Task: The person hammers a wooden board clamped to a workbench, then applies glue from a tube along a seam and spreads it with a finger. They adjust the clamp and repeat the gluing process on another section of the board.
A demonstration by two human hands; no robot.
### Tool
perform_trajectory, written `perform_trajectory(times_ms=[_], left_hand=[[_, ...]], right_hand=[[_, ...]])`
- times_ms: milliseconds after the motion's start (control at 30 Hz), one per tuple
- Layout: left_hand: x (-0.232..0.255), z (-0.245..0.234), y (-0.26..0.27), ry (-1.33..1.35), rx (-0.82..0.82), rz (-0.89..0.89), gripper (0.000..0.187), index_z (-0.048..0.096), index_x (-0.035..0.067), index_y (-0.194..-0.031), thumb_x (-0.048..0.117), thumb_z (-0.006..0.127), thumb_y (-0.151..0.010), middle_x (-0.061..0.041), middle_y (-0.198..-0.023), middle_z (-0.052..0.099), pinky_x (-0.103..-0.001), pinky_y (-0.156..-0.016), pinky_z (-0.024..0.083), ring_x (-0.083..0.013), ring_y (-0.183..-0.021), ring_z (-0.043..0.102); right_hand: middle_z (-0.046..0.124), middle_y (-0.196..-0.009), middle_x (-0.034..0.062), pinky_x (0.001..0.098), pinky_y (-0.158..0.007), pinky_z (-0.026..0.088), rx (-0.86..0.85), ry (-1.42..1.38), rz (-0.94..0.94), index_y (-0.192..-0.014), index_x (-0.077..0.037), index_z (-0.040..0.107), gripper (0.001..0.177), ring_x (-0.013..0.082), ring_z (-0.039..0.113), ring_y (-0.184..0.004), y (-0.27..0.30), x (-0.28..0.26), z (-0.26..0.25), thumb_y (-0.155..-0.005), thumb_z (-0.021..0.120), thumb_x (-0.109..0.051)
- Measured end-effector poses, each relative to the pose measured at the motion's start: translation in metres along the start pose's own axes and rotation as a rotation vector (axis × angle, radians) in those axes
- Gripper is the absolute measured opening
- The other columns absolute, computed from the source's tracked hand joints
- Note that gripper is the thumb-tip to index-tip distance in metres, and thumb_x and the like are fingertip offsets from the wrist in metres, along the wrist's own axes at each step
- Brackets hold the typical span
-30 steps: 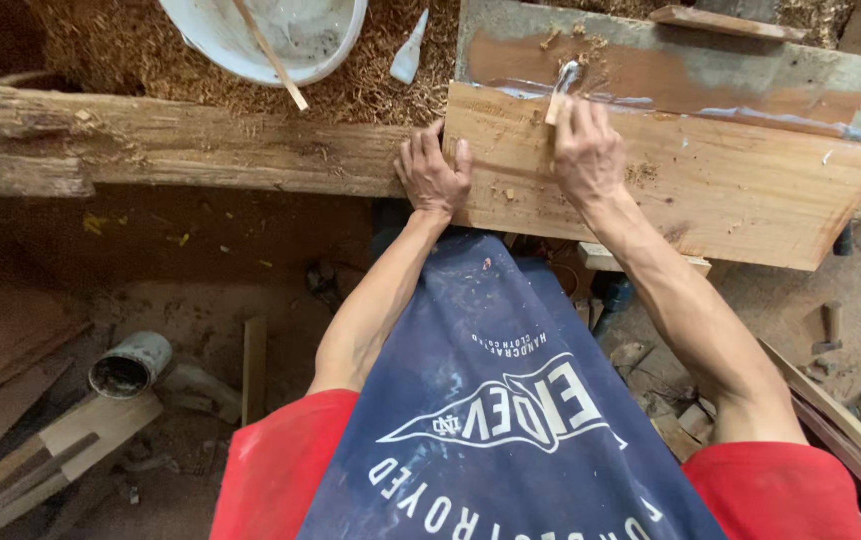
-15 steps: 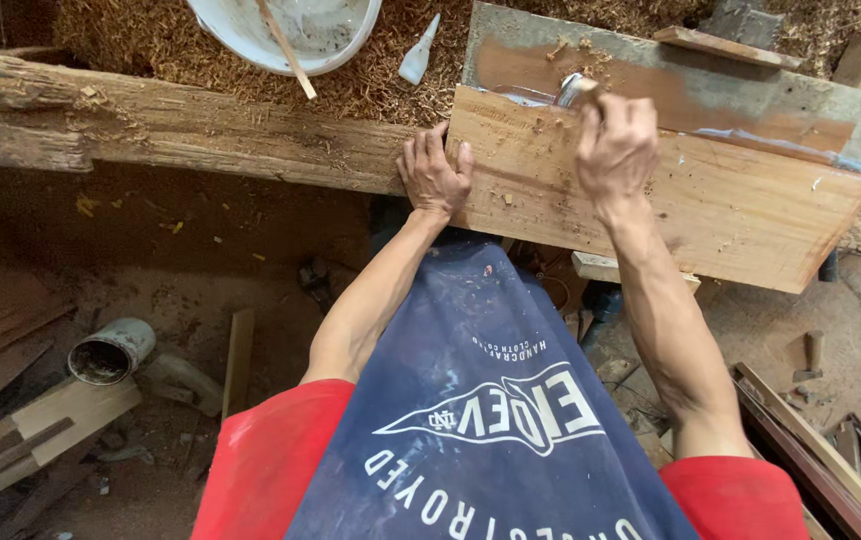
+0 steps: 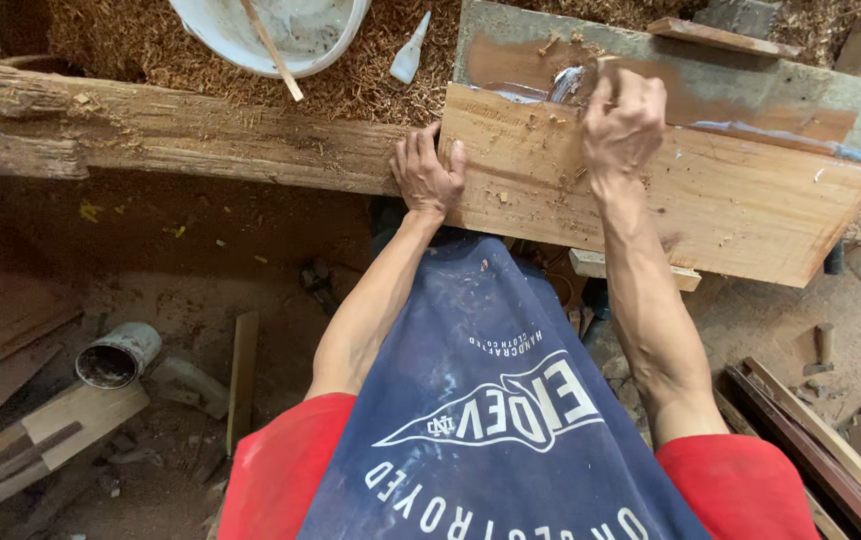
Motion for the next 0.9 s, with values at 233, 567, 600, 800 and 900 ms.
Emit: perform_trajectory(times_ms=[233, 567, 600, 800, 900], left_hand=[[-0.005, 0.005, 0.001, -0.018, 0.007, 0.02, 0.049, 0.059, 0.013, -0.128, 0.05, 0.055, -0.095, -0.009, -0.116, 0.062, -0.049, -0.095, 0.045, -0.0281, -0.11, 0.057], [-0.001, 0.002, 0.0, -0.004, 0.006, 0.024, 0.05, 0.059, 0.012, -0.127, 0.049, 0.056, -0.094, -0.011, -0.114, 0.062, -0.05, -0.094, 0.044, -0.0291, -0.11, 0.057], [-0.001, 0.003, -0.002, -0.002, -0.004, 0.022, 0.05, 0.059, 0.012, -0.127, 0.049, 0.056, -0.094, -0.011, -0.113, 0.062, -0.05, -0.094, 0.044, -0.029, -0.11, 0.057], [-0.003, 0.005, -0.002, -0.008, -0.01, 0.033, 0.047, 0.059, 0.013, -0.127, 0.047, 0.054, -0.096, -0.01, -0.111, 0.062, -0.05, -0.095, 0.044, -0.0282, -0.11, 0.057], [-0.003, 0.004, 0.0, -0.009, 0.007, 0.028, 0.048, 0.059, 0.012, -0.127, 0.048, 0.055, -0.095, -0.01, -0.11, 0.062, -0.05, -0.095, 0.044, -0.0287, -0.109, 0.057]], right_hand=[[0.066, -0.098, 0.0083, 0.03, -0.071, 0.061, -0.047, 0.157, -0.469, -0.11, -0.003, 0.071, 0.013, 0.0198, 0.062, -0.091, 0.025, -0.061, 0.001, -0.112, 0.064, -0.014], [0.073, -0.1, 0.0093, 0.0299, -0.066, 0.056, -0.023, 0.169, -0.499, -0.109, -0.005, 0.073, 0.014, 0.0203, 0.063, -0.088, -0.009, -0.049, -0.005, -0.108, 0.065, -0.016], [0.074, -0.103, 0.0107, 0.0301, -0.069, 0.056, -0.061, 0.159, -0.509, -0.107, -0.004, 0.072, 0.011, 0.0203, 0.063, -0.09, 0.003, -0.056, -0.002, -0.108, 0.064, -0.011], [0.072, -0.089, 0.01, 0.0369, -0.066, 0.055, -0.112, 0.112, -0.495, -0.103, -0.007, 0.074, 0.009, 0.0219, 0.062, -0.083, 0.007, -0.055, -0.017, -0.104, 0.065, -0.011], [0.074, -0.097, 0.0073, 0.0351, -0.07, 0.057, -0.002, 0.191, -0.436, -0.108, -0.008, 0.072, 0.017, 0.0205, 0.065, -0.088, -0.021, -0.045, -0.013, -0.1, 0.057, -0.005]])
Point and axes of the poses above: each hand's wrist, its own y-axis away from the middle knuckle, its own z-axis out of the palm, x = y × z, the point moved 6 cm from there along -y, towards the middle knuckle
